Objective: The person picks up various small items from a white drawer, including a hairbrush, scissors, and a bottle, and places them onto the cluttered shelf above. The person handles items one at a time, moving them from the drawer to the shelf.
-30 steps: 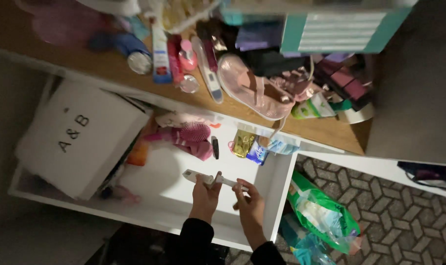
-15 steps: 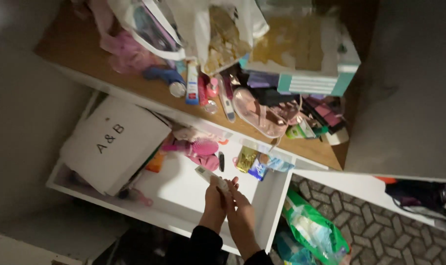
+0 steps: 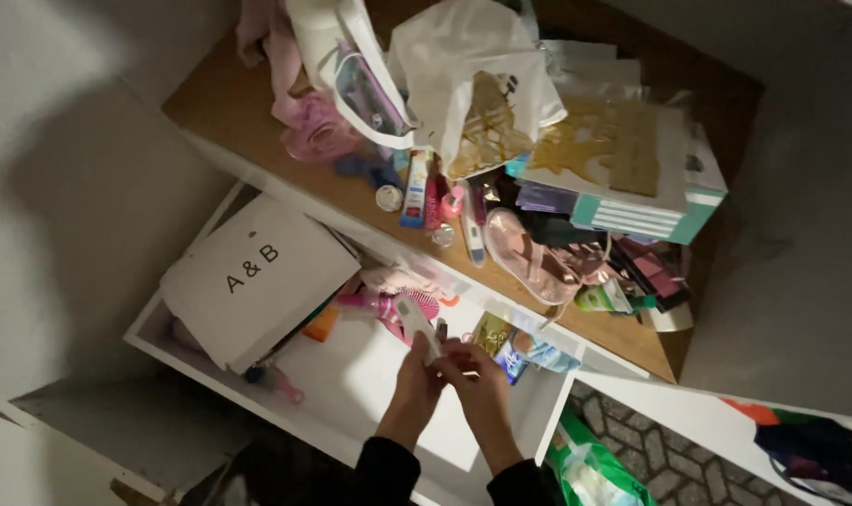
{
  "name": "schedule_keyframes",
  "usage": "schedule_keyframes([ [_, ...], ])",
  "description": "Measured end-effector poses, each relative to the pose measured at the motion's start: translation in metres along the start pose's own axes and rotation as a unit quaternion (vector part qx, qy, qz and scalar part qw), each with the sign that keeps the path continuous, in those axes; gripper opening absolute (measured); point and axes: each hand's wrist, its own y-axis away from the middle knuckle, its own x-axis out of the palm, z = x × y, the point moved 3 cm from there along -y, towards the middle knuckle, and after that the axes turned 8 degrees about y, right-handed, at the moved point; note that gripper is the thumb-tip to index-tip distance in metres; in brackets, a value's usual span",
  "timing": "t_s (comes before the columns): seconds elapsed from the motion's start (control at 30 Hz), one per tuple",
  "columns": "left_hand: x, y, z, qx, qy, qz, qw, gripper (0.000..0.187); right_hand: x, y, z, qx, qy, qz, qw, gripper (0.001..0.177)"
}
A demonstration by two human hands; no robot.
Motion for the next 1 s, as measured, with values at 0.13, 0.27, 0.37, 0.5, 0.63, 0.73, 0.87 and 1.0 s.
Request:
schedule_keyframes([
  [0.13,0.053,0.040,-0.041,0.060,-0.054,0.029,0.996,0.040,0.027,0.003,0.006,-0.115,-0.052,0.004,0.992,0.045],
  [0.27,0.032,0.001,-0.057,0.148,-0.119,0.003,0.982,0.052,0.050,-0.006,0.032,-0.186,0.008,-0.080,0.979,0.045],
  [0.37,0.020,-0.042,-0.083,0.182,-0.166,0.000,0.969,0.046,0.067,-0.020,0.069,-0.180,0.052,-0.124,0.975,0.045],
  [0.5,-0.003,-0.095,-0.128,0.240,-0.248,-0.021,0.938,0.068,0.100,-0.054,0.097,-0.129,0.090,-0.158,0.975,0.038],
  [0.63,0.078,-0.020,-0.194,0.235,-0.270,0.015,0.933,0.083,0.124,-0.090,0.116,-0.233,0.081,-0.203,0.948,0.036],
  [0.73,0.093,-0.023,-0.213,0.245,-0.285,0.063,0.924,0.076,0.133,-0.113,0.123,-0.269,0.112,-0.233,0.928,0.039],
  [0.87,0.104,-0.030,-0.229,0.268,-0.339,0.067,0.899,0.073,0.144,-0.131,0.126,-0.217,0.136,-0.253,0.933,0.036],
  [1.0,0.103,-0.032,-0.246,0.312,-0.417,0.067,0.851,0.068,0.159,-0.132,0.138,-0.171,0.148,-0.259,0.939,0.030],
])
